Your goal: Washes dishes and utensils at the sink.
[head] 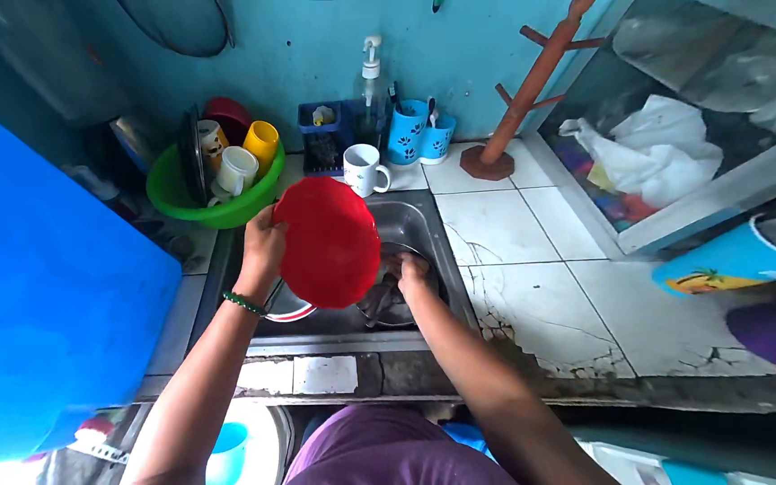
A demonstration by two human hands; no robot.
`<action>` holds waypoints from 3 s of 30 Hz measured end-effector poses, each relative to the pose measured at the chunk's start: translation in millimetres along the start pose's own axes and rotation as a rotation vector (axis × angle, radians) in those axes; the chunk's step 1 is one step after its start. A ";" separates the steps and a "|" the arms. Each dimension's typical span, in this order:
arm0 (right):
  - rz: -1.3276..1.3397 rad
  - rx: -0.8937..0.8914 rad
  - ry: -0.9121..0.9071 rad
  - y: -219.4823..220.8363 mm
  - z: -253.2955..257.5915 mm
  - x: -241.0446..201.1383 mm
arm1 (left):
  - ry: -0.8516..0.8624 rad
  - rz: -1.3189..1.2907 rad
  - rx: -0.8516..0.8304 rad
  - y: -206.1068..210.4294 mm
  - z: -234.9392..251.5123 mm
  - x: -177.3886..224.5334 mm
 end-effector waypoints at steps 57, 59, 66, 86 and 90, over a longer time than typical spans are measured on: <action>-1.123 -0.880 -0.379 89.4 -169.3 -228.4 | 0.894 0.351 -0.290 107.4 -15.6 50.1; -1.284 -0.867 -0.469 72.5 -170.1 -234.3 | 0.908 0.347 -0.290 104.7 -15.0 50.5; -1.652 -0.718 -0.866 9.9 -139.1 -227.9 | 0.752 0.253 -0.260 86.7 10.5 36.8; -1.386 -0.293 -1.182 -25.6 -117.3 -216.7 | -0.318 1.172 -0.980 214.8 21.3 -83.2; -1.339 -0.253 -1.164 -39.1 -110.6 -214.5 | -0.305 1.154 -0.999 210.5 22.6 -79.4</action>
Point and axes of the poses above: each hand's wrist, its own z-axis towards the middle knuckle, its own y-axis out of the palm, x = y × z, the point moved 4 cm from there along z, towards the middle knuckle, and after that the axes turned 10 degrees about -x, right-handed, at the moved point
